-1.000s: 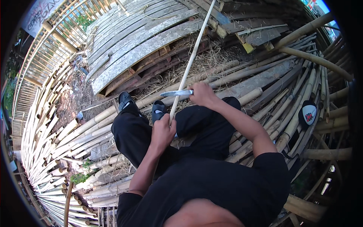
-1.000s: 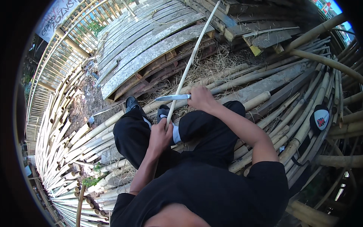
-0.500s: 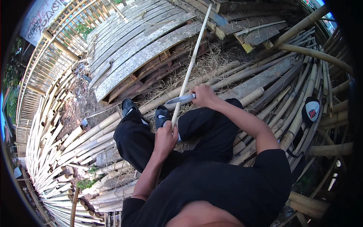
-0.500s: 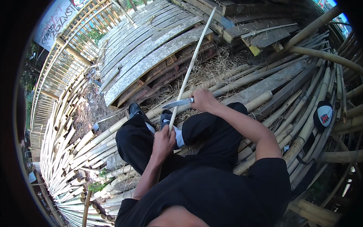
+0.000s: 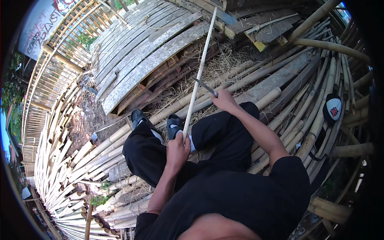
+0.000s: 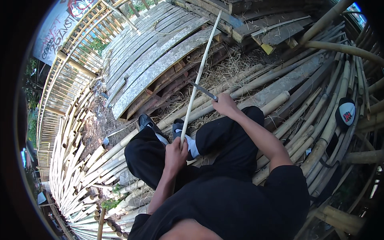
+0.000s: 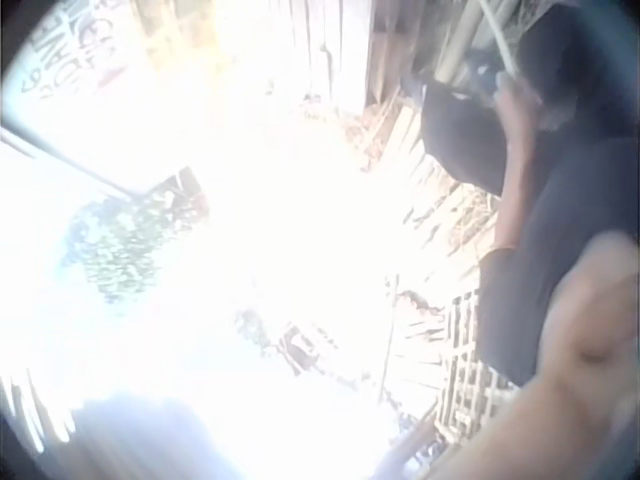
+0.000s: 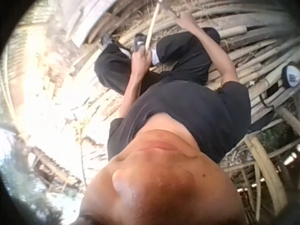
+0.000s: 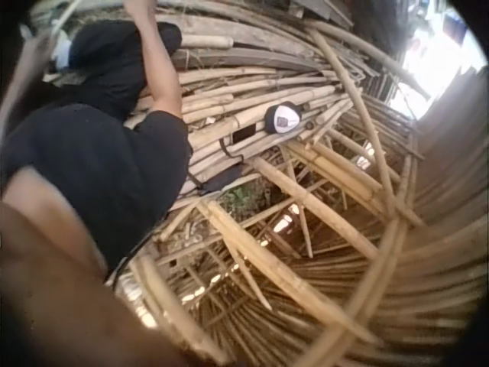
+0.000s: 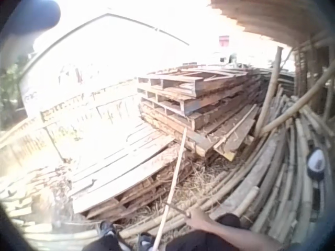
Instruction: The person shaves a bamboo stick with a knife while sitting on a pile of bamboo poles.
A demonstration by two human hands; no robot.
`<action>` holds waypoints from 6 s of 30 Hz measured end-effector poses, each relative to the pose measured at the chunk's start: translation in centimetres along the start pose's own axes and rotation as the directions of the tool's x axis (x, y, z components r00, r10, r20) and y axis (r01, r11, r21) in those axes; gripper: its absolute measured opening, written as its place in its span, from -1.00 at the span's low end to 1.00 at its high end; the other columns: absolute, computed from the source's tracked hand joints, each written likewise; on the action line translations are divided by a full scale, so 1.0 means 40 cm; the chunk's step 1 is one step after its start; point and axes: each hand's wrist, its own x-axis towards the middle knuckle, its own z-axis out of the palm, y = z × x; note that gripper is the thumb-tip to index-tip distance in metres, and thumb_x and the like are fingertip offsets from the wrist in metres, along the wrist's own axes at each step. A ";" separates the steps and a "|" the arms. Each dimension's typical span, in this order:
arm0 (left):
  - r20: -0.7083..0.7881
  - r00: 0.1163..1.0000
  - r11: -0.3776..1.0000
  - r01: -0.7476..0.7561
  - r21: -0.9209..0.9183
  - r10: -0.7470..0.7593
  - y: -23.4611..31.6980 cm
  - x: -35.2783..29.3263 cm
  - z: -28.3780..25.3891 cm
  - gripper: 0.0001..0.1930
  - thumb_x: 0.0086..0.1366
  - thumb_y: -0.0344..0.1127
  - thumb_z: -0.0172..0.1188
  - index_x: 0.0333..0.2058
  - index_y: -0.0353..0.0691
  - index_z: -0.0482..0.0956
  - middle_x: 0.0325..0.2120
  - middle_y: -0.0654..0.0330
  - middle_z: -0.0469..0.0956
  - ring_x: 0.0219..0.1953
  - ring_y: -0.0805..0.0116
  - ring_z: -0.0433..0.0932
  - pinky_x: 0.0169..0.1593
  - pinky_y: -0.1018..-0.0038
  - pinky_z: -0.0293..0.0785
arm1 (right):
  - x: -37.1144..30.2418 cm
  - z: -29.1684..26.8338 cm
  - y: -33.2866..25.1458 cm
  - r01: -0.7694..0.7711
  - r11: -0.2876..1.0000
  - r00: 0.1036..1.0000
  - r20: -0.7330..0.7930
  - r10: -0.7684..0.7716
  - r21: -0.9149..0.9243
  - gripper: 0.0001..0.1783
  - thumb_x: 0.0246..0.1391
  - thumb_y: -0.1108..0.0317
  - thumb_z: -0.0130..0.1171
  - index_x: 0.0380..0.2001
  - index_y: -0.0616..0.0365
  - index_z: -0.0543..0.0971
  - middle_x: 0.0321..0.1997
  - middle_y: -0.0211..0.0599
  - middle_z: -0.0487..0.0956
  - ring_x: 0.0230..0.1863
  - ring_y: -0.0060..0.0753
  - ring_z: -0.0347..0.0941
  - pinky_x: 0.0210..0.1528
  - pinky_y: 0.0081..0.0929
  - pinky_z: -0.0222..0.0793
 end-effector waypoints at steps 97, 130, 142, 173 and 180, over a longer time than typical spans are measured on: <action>0.333 0.931 0.805 0.310 -0.506 -0.150 -0.053 -0.126 -0.019 -0.64 0.42 -0.15 -0.10 -0.47 -0.32 0.37 -0.77 0.30 0.21 -0.68 0.58 0.15 -0.59 0.51 0.10 | 0.184 -0.094 0.035 -0.286 0.958 0.928 -0.254 0.272 -0.018 -0.61 -0.12 0.23 0.08 -0.32 0.34 0.60 -0.21 0.21 0.56 -0.08 0.11 0.50 -0.03 -0.16 0.38; 0.277 0.946 0.832 0.285 -0.476 -0.166 -0.015 0.000 0.011 -0.75 0.40 -0.21 -0.06 -0.31 -0.31 0.41 -0.71 0.35 0.27 -0.61 0.64 0.19 -0.54 0.59 0.16 | -0.207 0.079 -0.080 0.144 0.793 0.988 -0.046 -0.145 0.592 -0.55 0.21 0.06 0.02 -0.59 0.22 0.49 -0.81 -0.41 0.26 -0.80 -0.51 0.15 -0.67 -0.49 0.11; 0.031 1.000 0.992 0.009 -0.129 -0.005 0.062 0.023 0.019 -0.81 0.34 -0.39 -0.04 -0.22 -0.43 0.43 -0.56 -0.22 0.47 -0.58 -0.07 0.46 -0.45 0.23 0.33 | -0.260 0.120 -0.151 0.262 0.965 0.965 0.025 -0.263 0.015 -0.70 -0.05 0.22 0.09 -0.61 0.25 0.58 -0.53 0.13 0.54 -0.37 0.15 0.52 -0.24 -0.04 0.45; 0.060 0.996 0.938 0.079 -0.338 -0.062 0.036 -0.047 -0.042 -0.73 0.28 -0.20 0.14 -0.39 -0.33 0.39 -0.69 0.26 0.35 -0.60 0.60 0.23 -0.52 0.54 0.24 | -0.247 0.067 -0.189 0.219 0.968 0.974 0.029 -0.224 0.126 -0.77 -0.03 0.27 0.12 -0.42 0.21 0.63 -0.40 0.11 0.57 -0.29 0.11 0.52 -0.15 -0.13 0.44; 0.108 0.991 0.891 0.115 -0.438 -0.075 0.027 -0.029 -0.047 -0.76 0.28 -0.24 0.15 -0.38 -0.33 0.42 -0.67 0.29 0.37 -0.59 0.63 0.25 -0.52 0.57 0.21 | -0.248 0.060 -0.188 0.189 0.981 0.981 0.043 -0.191 0.042 -0.72 -0.04 0.21 0.15 -0.42 0.22 0.63 -0.46 0.09 0.57 -0.34 0.12 0.53 -0.18 -0.09 0.45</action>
